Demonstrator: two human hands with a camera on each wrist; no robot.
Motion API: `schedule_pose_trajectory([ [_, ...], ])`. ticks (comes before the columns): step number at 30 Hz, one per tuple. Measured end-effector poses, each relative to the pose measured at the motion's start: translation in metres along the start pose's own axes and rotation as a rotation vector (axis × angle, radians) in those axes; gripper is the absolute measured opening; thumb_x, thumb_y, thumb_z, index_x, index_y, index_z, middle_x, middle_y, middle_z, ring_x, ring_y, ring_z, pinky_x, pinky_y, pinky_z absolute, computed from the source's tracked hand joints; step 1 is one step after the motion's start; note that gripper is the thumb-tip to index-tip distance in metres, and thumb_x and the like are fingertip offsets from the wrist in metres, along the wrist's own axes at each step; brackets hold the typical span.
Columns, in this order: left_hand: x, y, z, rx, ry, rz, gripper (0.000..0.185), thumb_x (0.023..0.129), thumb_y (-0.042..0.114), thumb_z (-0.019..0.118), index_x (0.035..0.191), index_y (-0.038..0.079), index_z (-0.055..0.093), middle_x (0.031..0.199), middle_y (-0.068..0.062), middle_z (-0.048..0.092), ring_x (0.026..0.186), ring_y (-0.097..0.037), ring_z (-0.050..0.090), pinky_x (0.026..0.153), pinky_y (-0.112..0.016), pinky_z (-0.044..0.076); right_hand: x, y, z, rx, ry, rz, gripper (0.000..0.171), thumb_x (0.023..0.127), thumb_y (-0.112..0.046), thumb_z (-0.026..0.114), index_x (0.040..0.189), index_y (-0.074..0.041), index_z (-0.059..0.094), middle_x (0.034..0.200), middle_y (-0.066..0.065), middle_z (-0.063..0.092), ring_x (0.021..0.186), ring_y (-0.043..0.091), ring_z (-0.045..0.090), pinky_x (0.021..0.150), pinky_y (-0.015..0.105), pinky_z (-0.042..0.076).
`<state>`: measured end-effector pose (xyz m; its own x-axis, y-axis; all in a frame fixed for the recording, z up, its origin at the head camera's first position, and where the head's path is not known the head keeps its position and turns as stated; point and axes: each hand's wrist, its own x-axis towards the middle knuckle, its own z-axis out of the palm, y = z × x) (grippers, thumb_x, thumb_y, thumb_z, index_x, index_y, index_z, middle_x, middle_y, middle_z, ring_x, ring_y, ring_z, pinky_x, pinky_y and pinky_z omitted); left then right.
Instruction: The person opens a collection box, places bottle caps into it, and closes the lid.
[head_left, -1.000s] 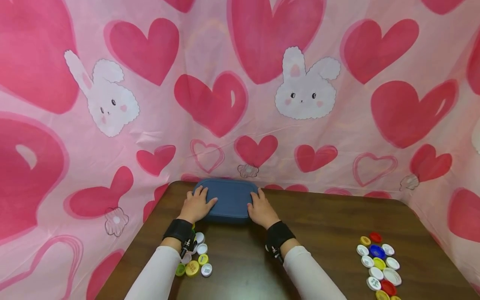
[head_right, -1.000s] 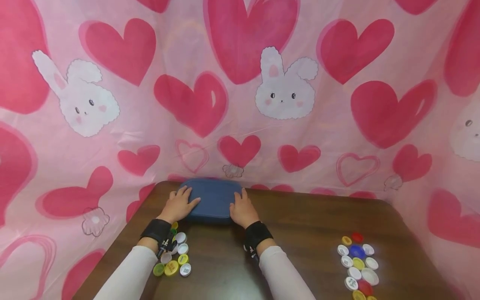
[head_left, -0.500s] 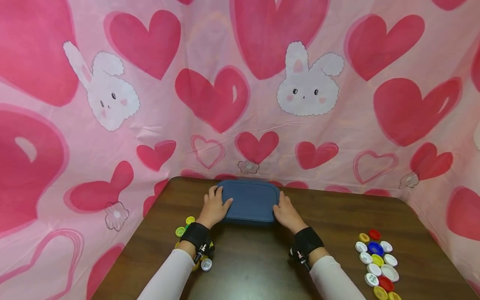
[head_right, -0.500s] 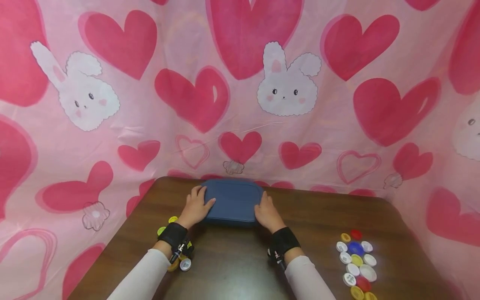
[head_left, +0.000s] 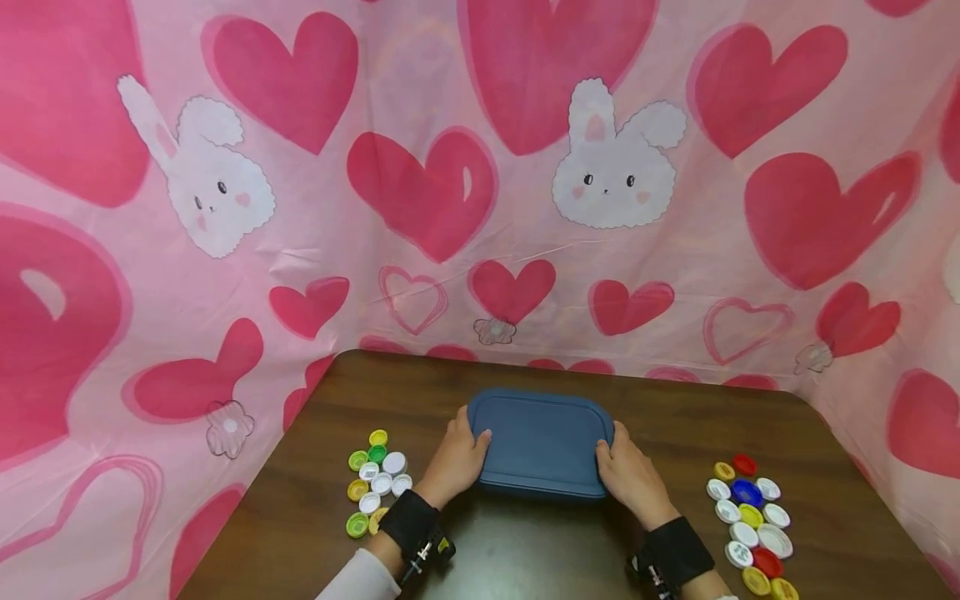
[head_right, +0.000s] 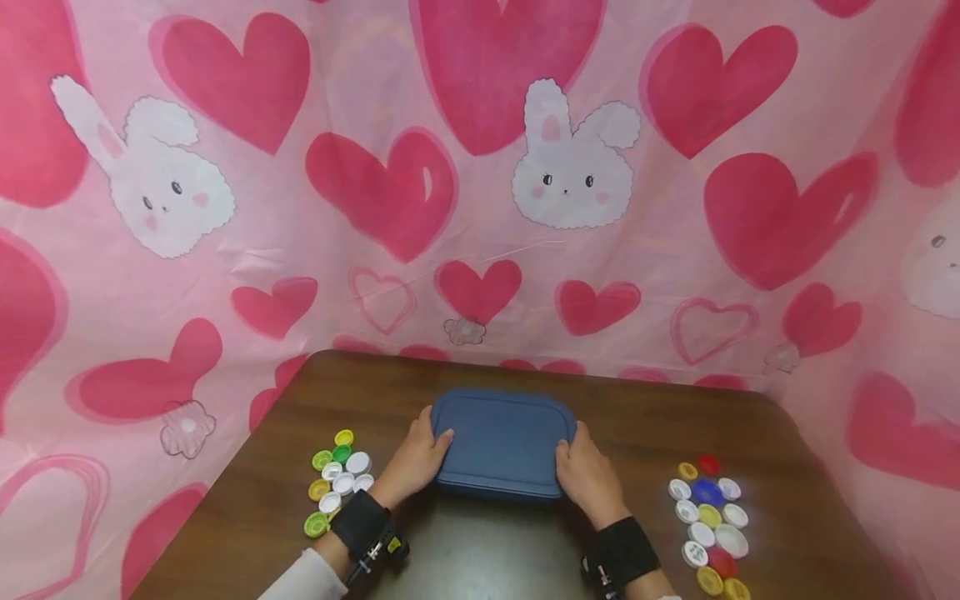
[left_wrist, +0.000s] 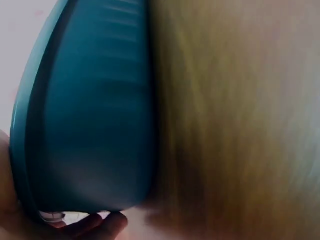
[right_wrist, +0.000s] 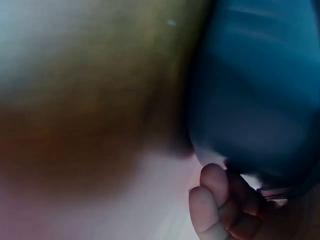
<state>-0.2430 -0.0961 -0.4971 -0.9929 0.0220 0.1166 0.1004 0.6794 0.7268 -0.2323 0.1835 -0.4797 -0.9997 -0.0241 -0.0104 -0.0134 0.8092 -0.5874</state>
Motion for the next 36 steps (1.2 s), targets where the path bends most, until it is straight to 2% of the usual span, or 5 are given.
schedule_pose_trajectory([
  [3, -0.015, 0.005, 0.006, -0.007, -0.016, -0.009, 0.070, 0.104, 0.030, 0.054, 0.151, -0.013, 0.025, 0.142, -0.039, 0.045, 0.129, -0.050, 0.051, 0.105, -0.060, 0.042, -0.013, 0.008, -0.001, -0.022, 0.012, 0.000, 0.059, 0.107, -0.027, 0.039, 0.150, 0.011, 0.027, 0.143, 0.038, 0.047, 0.119, 0.055, 0.056, 0.096, 0.066, 0.045],
  [11, -0.058, 0.013, 0.014, 0.012, -0.071, 0.013, 0.071, 0.106, 0.034, 0.050, 0.152, -0.013, 0.025, 0.144, -0.037, 0.046, 0.128, -0.050, 0.052, 0.101, -0.063, 0.044, -0.049, 0.022, -0.002, -0.057, -0.041, 0.069, 0.063, 0.109, -0.037, 0.036, 0.151, 0.009, 0.025, 0.144, 0.038, 0.045, 0.121, 0.057, 0.054, 0.096, 0.068, 0.044],
  [19, -0.085, 0.014, 0.016, 0.008, -0.116, -0.065, 0.075, 0.105, 0.040, 0.051, 0.155, -0.010, 0.024, 0.145, -0.034, 0.046, 0.130, -0.047, 0.051, 0.100, -0.064, 0.044, -0.074, 0.026, 0.001, -0.033, -0.087, 0.097, 0.063, 0.109, -0.035, 0.037, 0.150, 0.011, 0.023, 0.144, 0.040, 0.043, 0.127, 0.056, 0.049, 0.098, 0.067, 0.043],
  [28, -0.092, 0.019, 0.019, 0.044, -0.036, -0.032, 0.071, 0.103, 0.033, 0.055, 0.152, -0.011, 0.029, 0.134, -0.034, 0.055, 0.111, -0.050, 0.061, 0.090, -0.064, 0.048, -0.076, 0.025, -0.001, -0.019, -0.085, 0.080, 0.064, 0.108, -0.026, 0.040, 0.149, 0.019, 0.021, 0.150, 0.042, 0.033, 0.136, 0.055, 0.038, 0.108, 0.066, 0.035],
  [36, -0.088, 0.026, 0.016, 0.077, 0.026, -0.003, 0.069, 0.103, 0.032, 0.056, 0.150, -0.012, 0.032, 0.134, -0.033, 0.056, 0.102, -0.050, 0.064, 0.086, -0.063, 0.050, -0.075, 0.017, -0.006, 0.010, -0.031, 0.070, 0.065, 0.109, -0.031, 0.039, 0.150, 0.018, 0.023, 0.143, 0.042, 0.042, 0.124, 0.058, 0.050, 0.100, 0.067, 0.041],
])
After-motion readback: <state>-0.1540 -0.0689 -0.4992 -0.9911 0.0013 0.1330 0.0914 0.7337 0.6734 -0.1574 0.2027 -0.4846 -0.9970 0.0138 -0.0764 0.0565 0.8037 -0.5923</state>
